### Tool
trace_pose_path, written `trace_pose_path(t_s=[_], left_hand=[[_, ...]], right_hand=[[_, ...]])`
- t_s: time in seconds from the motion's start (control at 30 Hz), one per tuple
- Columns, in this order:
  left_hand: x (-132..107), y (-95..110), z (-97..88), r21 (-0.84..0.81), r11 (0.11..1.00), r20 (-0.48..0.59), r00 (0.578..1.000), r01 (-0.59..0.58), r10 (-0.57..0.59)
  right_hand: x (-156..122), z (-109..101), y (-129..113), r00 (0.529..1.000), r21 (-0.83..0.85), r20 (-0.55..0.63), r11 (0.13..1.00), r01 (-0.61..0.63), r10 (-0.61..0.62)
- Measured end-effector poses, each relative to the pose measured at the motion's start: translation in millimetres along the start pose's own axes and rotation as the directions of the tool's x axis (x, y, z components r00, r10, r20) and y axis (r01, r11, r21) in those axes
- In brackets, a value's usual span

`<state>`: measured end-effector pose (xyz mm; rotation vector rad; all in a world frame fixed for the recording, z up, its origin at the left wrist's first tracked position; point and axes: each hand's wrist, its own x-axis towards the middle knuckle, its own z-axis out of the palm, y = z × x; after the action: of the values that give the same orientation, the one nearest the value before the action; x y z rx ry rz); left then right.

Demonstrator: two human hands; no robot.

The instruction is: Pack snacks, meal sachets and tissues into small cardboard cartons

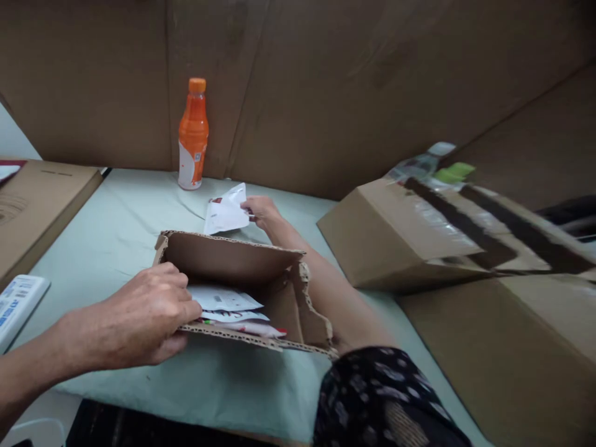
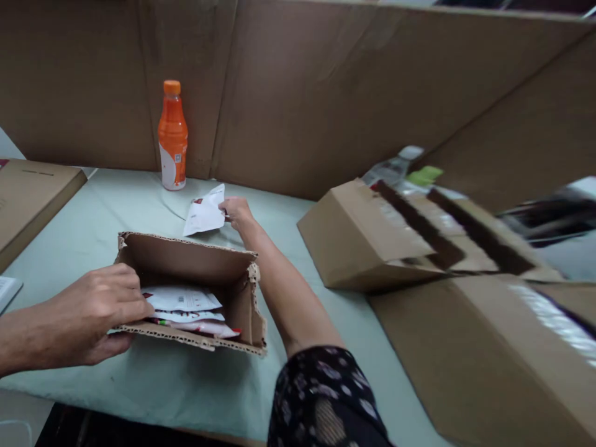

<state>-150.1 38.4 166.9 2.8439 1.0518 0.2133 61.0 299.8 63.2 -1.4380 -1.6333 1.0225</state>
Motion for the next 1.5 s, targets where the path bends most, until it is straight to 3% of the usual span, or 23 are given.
trace_pose_path(t_s=[0.1, 0.17, 0.23, 0.33, 0.37, 0.4, 0.5, 0.6, 0.67, 0.73, 0.8, 0.9, 0.97, 1.03, 1.1, 1.17, 1.23, 1.33, 1.4, 1.5], left_hand=[[0, 0, 0.5, 0.045, 0.999, 0.012, 1.0, -0.01, 0.01], [0, 1, 0.7, 0.061, 0.998, 0.002, 1.0, -0.014, 0.014], [0, 1, 1.4, 0.08, 0.997, -0.017, 1.0, -0.014, 0.015], [0, -1, 3.0, 0.12, 0.992, -0.045, 0.999, -0.024, 0.03], [1, -1, 3.5, 0.135, 0.991, -0.051, 0.998, -0.026, 0.033], [1, -1, 4.0, 0.148, 0.989, -0.054, 0.998, -0.026, 0.034], [-1, 0, 5.1, 0.2, 0.98, -0.07, 0.997, -0.008, 0.022], [-6, 4, 6.6, 0.265, 0.964, -0.113, 0.994, 0.016, 0.014], [-10, 7, 8.0, 0.3, 0.954, -0.137, 0.99, 0.021, 0.022], [-13, 8, 9.4, 0.32, 0.947, -0.158, 0.987, 0.014, 0.039], [-14, 7, 10.5, 0.324, 0.946, -0.178, 0.983, 0.008, 0.052], [-11, 4, 10.4, 0.308, 0.951, -0.193, 0.98, 0.011, 0.051], [-12, 3, 8.6, 0.276, 0.961, -0.207, 0.977, 0.015, 0.044], [-17, 2, 6.6, 0.235, 0.972, -0.261, 0.964, 0.018, 0.046], [-29, 1, 6.3, 0.198, 0.98, -0.363, 0.931, 0.032, 0.043], [-46, -2, 10.2, 0.145, 0.987, -0.474, 0.88, 0.072, 0.006], [-64, -6, 19.3, 0.038, 0.99, -0.538, 0.838, 0.138, -0.097], [-81, -14, 39.8, -0.167, 0.959, -0.511, 0.812, 0.228, -0.282], [-82, -17, 54.0, -0.275, 0.93, -0.465, 0.813, 0.244, -0.351], [-71, -15, 69.8, -0.401, 0.891, -0.459, 0.795, 0.214, -0.397]], right_hand=[[-45, -39, -29, 0.984, -0.027, -0.129, 0.992, 0.12, -0.123], [-83, -72, -53, 0.928, -0.052, -0.242, 0.959, 0.28, -0.284], [-125, -101, -80, 0.8, -0.107, -0.376, 0.88, 0.463, -0.467], [-185, -121, -110, 0.468, -0.316, -0.517, 0.668, 0.674, -0.717], [-201, -120, -115, 0.391, -0.38, -0.506, 0.605, 0.699, -0.769], [-215, -117, -118, 0.365, -0.415, -0.465, 0.563, 0.715, -0.807], [-237, -101, -115, 0.428, -0.333, -0.239, 0.488, 0.807, -0.872], [-233, -89, -109, 0.523, -0.213, 0.162, 0.488, 0.846, -0.837], [-222, -82, -110, 0.618, -0.279, 0.438, 0.555, 0.784, -0.653], [-209, -69, -112, 0.68, -0.413, 0.618, 0.573, 0.708, -0.395], [-196, -50, -115, 0.673, -0.501, 0.715, 0.533, 0.682, -0.189], [-180, -23, -118, 0.611, -0.549, 0.791, 0.475, 0.688, 0.03], [-175, -16, -117, 0.56, -0.537, 0.821, 0.481, 0.693, 0.109], [-176, -26, -114, 0.544, -0.469, 0.838, 0.562, 0.682, 0.04], [-186, -51, -107, 0.619, -0.366, 0.768, 0.681, 0.635, -0.165], [-203, -82, -95, 0.755, -0.283, 0.539, 0.764, 0.58, -0.374], [-224, -110, -75, 0.833, -0.233, 0.261, 0.805, 0.545, -0.488], [-255, -129, -37, 0.842, -0.148, 0.044, 0.83, 0.537, -0.537], [-268, -124, -12, 0.841, -0.105, 0.036, 0.835, 0.54, -0.54], [-274, -99, 10, 0.84, -0.139, 0.055, 0.829, 0.542, -0.54]])
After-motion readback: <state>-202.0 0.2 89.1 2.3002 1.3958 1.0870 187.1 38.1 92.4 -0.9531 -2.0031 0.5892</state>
